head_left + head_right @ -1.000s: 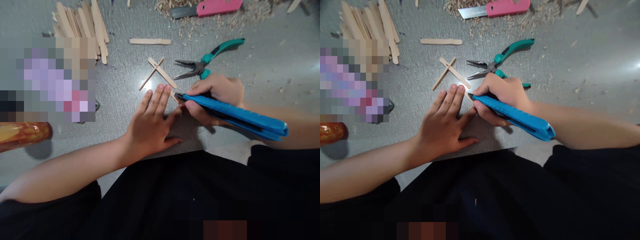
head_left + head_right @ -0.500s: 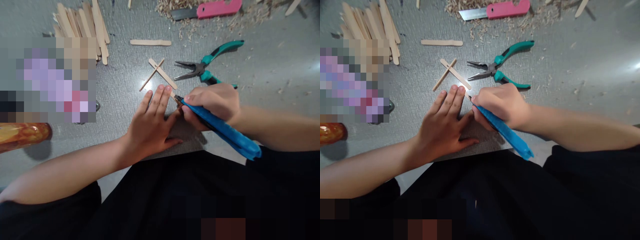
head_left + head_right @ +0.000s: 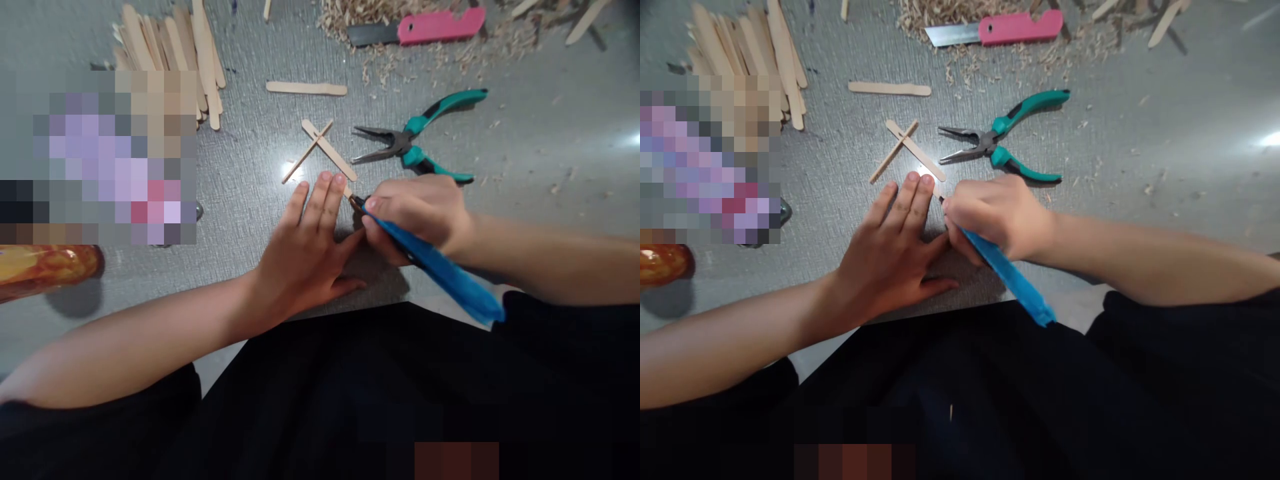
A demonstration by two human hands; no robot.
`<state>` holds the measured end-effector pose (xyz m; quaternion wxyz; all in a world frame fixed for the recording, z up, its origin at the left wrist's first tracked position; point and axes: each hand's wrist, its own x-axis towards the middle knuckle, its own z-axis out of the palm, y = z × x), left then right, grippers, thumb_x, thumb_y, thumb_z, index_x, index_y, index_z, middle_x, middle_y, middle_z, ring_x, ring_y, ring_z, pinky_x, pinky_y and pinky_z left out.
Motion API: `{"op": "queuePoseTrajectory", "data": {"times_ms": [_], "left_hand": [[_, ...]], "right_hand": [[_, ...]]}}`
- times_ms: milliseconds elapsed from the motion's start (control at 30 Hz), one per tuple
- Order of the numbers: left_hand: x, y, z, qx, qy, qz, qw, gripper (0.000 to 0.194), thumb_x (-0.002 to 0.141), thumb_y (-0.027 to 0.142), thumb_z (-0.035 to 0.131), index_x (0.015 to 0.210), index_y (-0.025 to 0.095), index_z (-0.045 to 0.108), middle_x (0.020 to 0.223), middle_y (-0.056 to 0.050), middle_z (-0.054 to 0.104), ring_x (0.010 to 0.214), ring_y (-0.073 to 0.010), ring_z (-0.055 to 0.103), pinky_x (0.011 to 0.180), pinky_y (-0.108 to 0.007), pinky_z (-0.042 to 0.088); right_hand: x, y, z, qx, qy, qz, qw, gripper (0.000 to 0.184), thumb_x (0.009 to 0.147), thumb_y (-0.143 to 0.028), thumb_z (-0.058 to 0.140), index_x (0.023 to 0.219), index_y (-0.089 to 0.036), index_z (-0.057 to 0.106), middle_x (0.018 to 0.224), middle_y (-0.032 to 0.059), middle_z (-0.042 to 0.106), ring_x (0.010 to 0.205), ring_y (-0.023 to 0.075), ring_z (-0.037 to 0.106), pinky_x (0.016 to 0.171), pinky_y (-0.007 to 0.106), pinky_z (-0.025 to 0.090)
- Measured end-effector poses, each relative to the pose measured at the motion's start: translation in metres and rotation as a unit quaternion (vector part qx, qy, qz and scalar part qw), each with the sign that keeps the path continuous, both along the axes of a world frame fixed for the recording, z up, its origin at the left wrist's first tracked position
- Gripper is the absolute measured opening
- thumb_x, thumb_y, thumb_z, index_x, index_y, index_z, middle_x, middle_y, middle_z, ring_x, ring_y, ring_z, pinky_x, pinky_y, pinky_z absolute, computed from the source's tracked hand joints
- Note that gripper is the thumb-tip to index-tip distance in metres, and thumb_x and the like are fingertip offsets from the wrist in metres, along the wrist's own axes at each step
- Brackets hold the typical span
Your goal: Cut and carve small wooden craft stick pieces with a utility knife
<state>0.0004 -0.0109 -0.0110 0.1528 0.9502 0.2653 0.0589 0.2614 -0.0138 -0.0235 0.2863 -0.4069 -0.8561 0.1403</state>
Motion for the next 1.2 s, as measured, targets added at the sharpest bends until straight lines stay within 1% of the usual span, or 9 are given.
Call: {"op": "queuePoseTrajectory", "data": {"times_ms": [33,133,333,533,700,800,1000,1100,1200], "left_hand": [[0.0,0.0,0.001,0.0,0.003,-0.001,1.0,0.096,0.099,0.08,0.079,0.172,0.02,0.061,0.194,-0.023,0.039,0.18,-0.0559,0.035,0.147,-0.072,0.03],[0.002,0.002,0.003,0.0,0.018,-0.003,1.0,0.095,0.098,0.078,0.081,0.171,0.019,0.063,0.193,-0.024,0.039,0.18,-0.0569,0.035,0.146,-0.073,0.03],[0.003,0.002,0.003,0.01,0.025,-0.005,1.0,0.111,0.098,0.084,0.079,0.183,0.02,0.047,0.192,-0.026,0.04,0.178,-0.0584,0.038,0.143,-0.073,0.034],[0.002,0.002,0.003,0.018,0.033,-0.009,0.999,0.112,0.095,0.086,0.08,0.181,0.021,0.05,0.192,-0.026,0.041,0.178,-0.0578,0.038,0.144,-0.071,0.034],[0.0,0.001,-0.002,0.013,0.02,-0.008,1.0,0.107,0.1,0.086,0.073,0.183,0.023,0.047,0.194,-0.023,0.039,0.18,-0.0561,0.036,0.145,-0.071,0.031],[-0.001,0.001,-0.003,0.021,0.017,-0.01,1.0,0.112,0.1,0.088,0.072,0.186,0.023,0.042,0.193,-0.024,0.039,0.18,-0.0564,0.036,0.145,-0.071,0.032],[-0.002,0.002,-0.002,0.023,0.012,-0.016,1.0,0.118,0.097,0.089,0.076,0.187,0.022,0.039,0.193,-0.027,0.038,0.179,-0.0572,0.037,0.145,-0.071,0.033],[-0.004,-0.008,-0.001,0.046,-0.009,-0.014,0.999,0.111,0.101,0.082,0.077,0.184,0.015,0.043,0.187,-0.033,0.046,0.174,-0.0576,0.046,0.141,-0.072,0.039],[-0.005,-0.024,0.004,0.133,-0.02,-0.004,0.991,0.082,0.112,0.063,0.072,0.166,0.003,0.061,0.165,-0.039,0.068,0.156,-0.053,0.069,0.127,-0.065,0.056]], "right_hand": [[0.0,0.0,-0.001,0.069,0.031,0.03,0.997,0.015,0.1,-0.025,0.067,0.094,-0.031,0.055,0.077,-0.0053,0.074,0.058,0.0168,0.067,0.052,0.028,0.051],[-0.003,0.003,-0.001,0.14,0.093,0.009,0.986,0.01,0.101,-0.025,0.071,0.107,-0.031,0.065,0.076,-0.0035,0.074,0.059,0.0183,0.071,0.051,0.029,0.052],[0.002,-0.004,0.004,0.121,0.154,-0.017,0.981,0.03,0.1,-0.03,0.077,0.128,-0.029,0.07,0.091,0.0015,0.081,0.068,0.0171,0.079,0.058,0.027,0.059],[0.0,-0.009,0.002,0.09,0.126,-0.075,0.985,0.019,0.1,-0.038,0.074,0.118,-0.034,0.069,0.089,-0.001,0.084,0.072,0.0231,0.083,0.056,0.035,0.06],[-0.001,-0.005,0.006,0.107,0.098,-0.093,0.985,0.02,0.095,-0.046,0.073,0.107,-0.032,0.066,0.064,-0.0064,0.068,0.045,0.0188,0.064,0.04,0.033,0.041],[-0.001,-0.007,0.011,0.057,0.066,-0.099,0.991,0.014,0.103,-0.046,0.069,0.107,-0.033,0.066,0.068,-0.0045,0.07,0.051,0.0208,0.069,0.046,0.035,0.047],[0.0,-0.008,0.014,0.064,0.062,-0.083,0.993,0.011,0.098,-0.037,0.073,0.105,-0.033,0.065,0.074,-0.0037,0.073,0.055,0.0208,0.071,0.049,0.034,0.052],[-0.002,-0.005,0.009,0.087,0.096,-0.086,0.988,0.013,0.097,-0.039,0.073,0.104,-0.032,0.066,0.065,-0.0065,0.062,0.044,0.017,0.059,0.042,0.032,0.044],[-0.004,-0.004,0.005,0.087,0.127,-0.095,0.983,0.014,0.1,-0.043,0.072,0.106,-0.032,0.066,0.074,-0.0049,0.072,0.051,0.0177,0.067,0.045,0.031,0.049]]}}
